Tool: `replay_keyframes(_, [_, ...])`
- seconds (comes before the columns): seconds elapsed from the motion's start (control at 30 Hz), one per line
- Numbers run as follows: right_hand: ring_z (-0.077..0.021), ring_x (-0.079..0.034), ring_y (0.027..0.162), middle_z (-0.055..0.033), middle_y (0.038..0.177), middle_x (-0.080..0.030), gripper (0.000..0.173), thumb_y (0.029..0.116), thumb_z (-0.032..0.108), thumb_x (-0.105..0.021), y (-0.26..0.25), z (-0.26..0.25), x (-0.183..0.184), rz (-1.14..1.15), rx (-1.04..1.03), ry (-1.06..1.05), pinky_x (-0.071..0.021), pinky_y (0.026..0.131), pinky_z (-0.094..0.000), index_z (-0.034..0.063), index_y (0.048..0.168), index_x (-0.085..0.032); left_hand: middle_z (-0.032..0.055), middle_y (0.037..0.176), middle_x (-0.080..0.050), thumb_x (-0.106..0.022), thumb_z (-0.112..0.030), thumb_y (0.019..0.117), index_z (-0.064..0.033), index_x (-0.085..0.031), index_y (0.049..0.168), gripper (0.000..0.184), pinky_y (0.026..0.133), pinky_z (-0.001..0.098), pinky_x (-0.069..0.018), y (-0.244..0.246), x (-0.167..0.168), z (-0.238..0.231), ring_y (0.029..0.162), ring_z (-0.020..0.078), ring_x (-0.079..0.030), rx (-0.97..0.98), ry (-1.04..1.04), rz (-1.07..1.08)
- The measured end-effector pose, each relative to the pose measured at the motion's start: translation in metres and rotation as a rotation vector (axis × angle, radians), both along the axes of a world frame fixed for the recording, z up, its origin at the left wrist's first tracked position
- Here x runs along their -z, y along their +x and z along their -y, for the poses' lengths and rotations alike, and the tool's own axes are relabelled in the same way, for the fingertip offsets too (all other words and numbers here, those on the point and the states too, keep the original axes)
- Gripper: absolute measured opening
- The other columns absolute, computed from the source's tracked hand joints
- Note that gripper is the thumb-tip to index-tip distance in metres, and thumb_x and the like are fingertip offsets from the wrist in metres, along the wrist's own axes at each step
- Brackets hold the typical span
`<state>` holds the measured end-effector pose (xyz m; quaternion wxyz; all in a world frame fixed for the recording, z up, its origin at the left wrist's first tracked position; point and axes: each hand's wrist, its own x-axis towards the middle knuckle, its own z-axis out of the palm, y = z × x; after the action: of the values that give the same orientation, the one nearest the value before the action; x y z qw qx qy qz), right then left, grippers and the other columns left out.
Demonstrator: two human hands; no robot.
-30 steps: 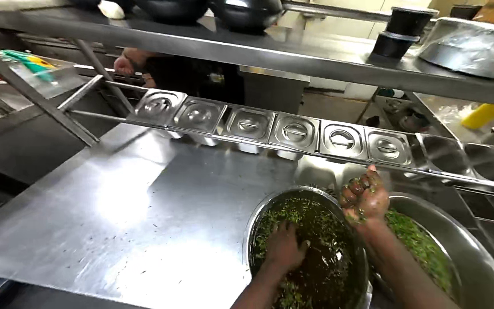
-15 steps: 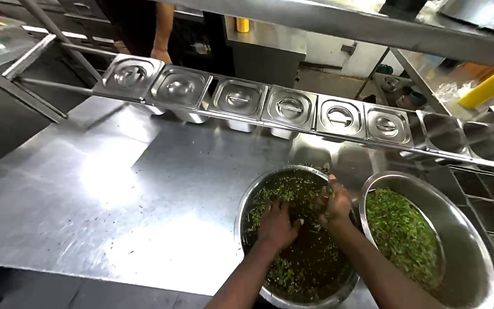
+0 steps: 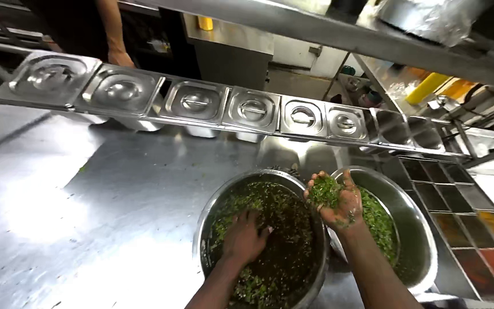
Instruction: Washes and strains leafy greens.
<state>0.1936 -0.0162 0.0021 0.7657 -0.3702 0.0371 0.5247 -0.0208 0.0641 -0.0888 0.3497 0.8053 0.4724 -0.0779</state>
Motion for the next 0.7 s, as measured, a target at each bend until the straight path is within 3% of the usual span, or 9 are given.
replay_keyframes(0.1, [-0.0289,-0.072,0.091,-0.0133,0.105,-0.071,0.082,0.0984,0.077,-0.022,0.021,0.021,-0.008,0.015,0.024,0.016,-0.0615,0.076,-0.0473,0.01,0.114,-0.066,0.0225,0.155,-0.043,-0.061,-0.06,0.0944,-0.0114,-0.052,0.149,0.073,0.117,0.0592,-0.0351,0.0,0.006,0.0,0.146,0.043,-0.039,0.008,0.039,0.011])
replay_keyframes(0.17, [-0.0255,-0.072,0.087,-0.0115,0.103,-0.071,0.07,0.1055,0.064,-0.022,0.035,0.04,-0.02,0.149,0.076,0.005,-0.0619,0.072,-0.0425,0.0088,0.112,-0.065,0.0228,0.154,-0.044,-0.062,-0.06,0.0938,-0.0115,-0.052,0.148,0.073,0.115,0.0601,-0.0368,0.0,0.008,0.0,0.144,0.0435,-0.04,0.006,0.052,0.015])
replay_keyframes(0.27, [-0.0188,-0.072,0.08,-0.0041,0.096,-0.072,0.049,0.1123,0.042,-0.027,0.056,0.07,-0.04,0.59,0.292,-0.088,-0.0629,0.069,-0.0366,0.0128,0.101,-0.065,0.0225,0.154,-0.045,-0.062,-0.061,0.0936,-0.0104,-0.051,0.149,0.076,0.114,0.0605,-0.0384,-0.001,0.008,0.0,0.144,0.0436,-0.041,0.01,0.054,-0.003])
replay_keyframes(0.37, [-0.0152,-0.073,0.077,0.0008,0.085,-0.072,0.036,0.1105,0.026,-0.031,0.09,0.09,-0.028,1.033,0.568,-0.123,-0.0641,0.073,-0.0364,0.0122,0.096,-0.062,0.0226,0.152,-0.047,-0.062,-0.061,0.093,-0.0097,-0.053,0.148,0.076,0.114,0.06,-0.0387,-0.001,0.01,0.0,0.143,0.0436,-0.041,0.009,0.064,-0.006])
replay_keyframes(0.43, [-0.0115,-0.07,0.086,-0.0006,0.093,-0.074,0.034,0.1069,0.02,-0.039,0.109,0.104,-0.012,1.213,0.452,-0.305,-0.0597,0.081,-0.0334,0.0054,0.099,-0.068,0.0227,0.15,-0.049,-0.063,-0.06,0.0924,-0.0091,-0.054,0.146,0.075,0.113,0.0597,-0.0393,0.0,0.012,0.001,0.141,0.0439,-0.043,0.013,0.078,0.004])
replay_keyframes(0.5, [-0.0086,-0.07,0.094,-0.0021,0.1,-0.075,0.029,0.1073,0.017,-0.047,0.11,0.11,-0.008,1.199,0.401,-0.462,-0.0575,0.088,-0.0302,0.002,0.102,-0.071,0.0233,0.15,-0.049,-0.064,-0.06,0.092,-0.0095,-0.055,0.145,0.073,0.112,0.0611,-0.0398,-0.001,0.012,0.001,0.14,0.0451,-0.044,0.015,0.076,0.01])
replay_keyframes(0.57, [-0.0112,-0.071,0.096,-0.0029,0.1,-0.076,0.029,0.1061,0.016,-0.044,0.118,0.118,-0.011,1.228,0.493,-0.393,-0.0583,0.09,-0.0329,0.0017,0.1,-0.069,0.0232,0.15,-0.049,-0.064,-0.06,0.0919,-0.0103,-0.056,0.145,0.073,0.112,0.0617,-0.0398,0.0,0.013,0.0,0.14,0.0451,-0.044,0.014,0.08,0.017])
replay_keyframes(0.7, [-0.0088,-0.071,0.077,0.0047,0.083,-0.073,0.03,0.1075,0.022,-0.04,0.121,0.128,-0.032,1.302,0.655,-0.247,-0.0619,0.075,-0.0296,0.0111,0.093,-0.065,0.0225,0.15,-0.049,-0.064,-0.059,0.0919,-0.011,-0.056,0.145,0.072,0.112,0.0607,-0.0401,-0.003,0.017,0.0,0.141,0.0449,-0.043,0.01,0.088,0.029])
